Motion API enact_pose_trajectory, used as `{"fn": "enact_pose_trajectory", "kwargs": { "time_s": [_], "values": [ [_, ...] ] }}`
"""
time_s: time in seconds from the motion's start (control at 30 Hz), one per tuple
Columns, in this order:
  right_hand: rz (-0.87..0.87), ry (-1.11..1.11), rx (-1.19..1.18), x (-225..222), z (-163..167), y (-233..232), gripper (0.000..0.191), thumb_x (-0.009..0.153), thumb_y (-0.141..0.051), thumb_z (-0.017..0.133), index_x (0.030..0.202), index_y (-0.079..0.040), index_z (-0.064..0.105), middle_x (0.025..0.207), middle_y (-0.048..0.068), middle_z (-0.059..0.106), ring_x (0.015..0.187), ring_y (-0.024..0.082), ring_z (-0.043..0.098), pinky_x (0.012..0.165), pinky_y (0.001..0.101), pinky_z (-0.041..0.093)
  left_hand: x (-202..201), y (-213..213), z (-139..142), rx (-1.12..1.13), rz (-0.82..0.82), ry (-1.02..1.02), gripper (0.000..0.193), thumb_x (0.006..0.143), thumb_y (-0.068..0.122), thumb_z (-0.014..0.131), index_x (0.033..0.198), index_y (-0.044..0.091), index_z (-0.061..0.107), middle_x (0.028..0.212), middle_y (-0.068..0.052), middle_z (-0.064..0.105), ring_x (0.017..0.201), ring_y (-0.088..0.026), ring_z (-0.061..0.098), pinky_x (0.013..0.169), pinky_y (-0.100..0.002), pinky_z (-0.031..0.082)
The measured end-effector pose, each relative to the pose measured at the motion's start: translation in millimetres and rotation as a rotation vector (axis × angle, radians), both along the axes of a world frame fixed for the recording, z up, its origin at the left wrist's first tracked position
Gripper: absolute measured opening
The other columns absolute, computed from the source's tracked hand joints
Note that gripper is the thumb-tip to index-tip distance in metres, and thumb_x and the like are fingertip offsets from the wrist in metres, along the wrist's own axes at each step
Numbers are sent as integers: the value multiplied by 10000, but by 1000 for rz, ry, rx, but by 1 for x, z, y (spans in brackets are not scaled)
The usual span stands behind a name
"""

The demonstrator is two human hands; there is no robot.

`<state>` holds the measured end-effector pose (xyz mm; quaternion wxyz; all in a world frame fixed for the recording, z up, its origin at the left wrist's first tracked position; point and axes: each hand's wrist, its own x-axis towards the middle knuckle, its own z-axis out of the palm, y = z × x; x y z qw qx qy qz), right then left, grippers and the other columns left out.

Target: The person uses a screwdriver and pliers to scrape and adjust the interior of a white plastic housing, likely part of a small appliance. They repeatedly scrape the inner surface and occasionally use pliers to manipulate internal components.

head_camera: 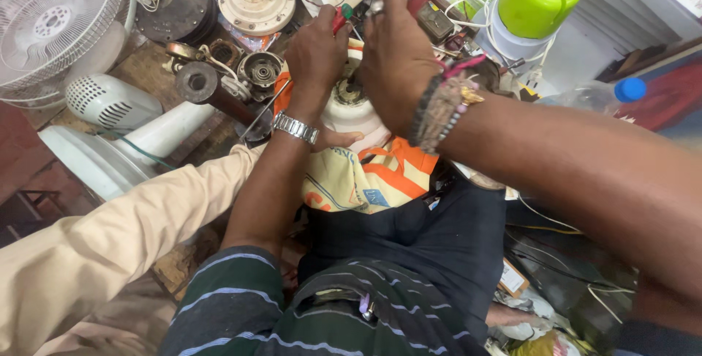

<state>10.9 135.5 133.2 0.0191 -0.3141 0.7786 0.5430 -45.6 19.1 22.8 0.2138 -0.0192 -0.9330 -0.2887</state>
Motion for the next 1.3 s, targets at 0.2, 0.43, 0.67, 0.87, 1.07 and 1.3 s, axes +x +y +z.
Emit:
{"fn": "enact_pose_trajectory", "kwargs": {
  "time_s": [0.2,0.43,0.67,0.87,1.07,1.3],
  "values": [
    [-757,-635,-563,-57,-6,35,327,968,-267,611,1175,-28,690,1059,171,681,960,421,681,774,638,528,0,1,2,-42,1,-23,263,934,350,700,1027,111,639,835,-162,718,798,-416,691,670,-551,505],
    [-209,-196,-580,-25,-22,81,518,957,-620,523,1072,-188,784,1297,83,608,1217,308,562,1013,665,333,1,0,-2,-9,-37,58,246,937,322,699,1017,97,638,855,-129,734,802,-389,696,674,-534,504],
    [363,410,-273,0,-16,61,523,944,-541,516,1146,-128,765,1319,70,613,1271,251,510,1173,625,113,1,-1,-1,1,-24,60,258,932,326,708,1039,98,649,872,-136,734,801,-390,695,669,-526,502],
    [252,195,-196,4,-22,42,478,929,-499,541,1153,-147,773,1301,87,622,1323,326,509,1151,607,193,2,-1,0,-2,-17,-12,281,952,363,703,1040,102,651,883,-121,740,819,-370,707,689,-518,509],
    [-369,-340,-292,-2,-8,6,370,1020,-375,548,1040,-138,832,1000,70,788,920,326,742,843,530,414,1,-1,3,3,-18,22,279,921,361,717,1049,118,670,868,-121,742,784,-367,710,645,-515,512],
    [5,-175,-576,11,-1,61,260,916,-424,591,1094,-344,763,1063,-16,725,884,282,692,510,677,506,0,-2,-7,36,-60,67,268,946,375,725,1075,142,692,911,-98,743,834,-351,700,687,-504,508]
  ]
}}
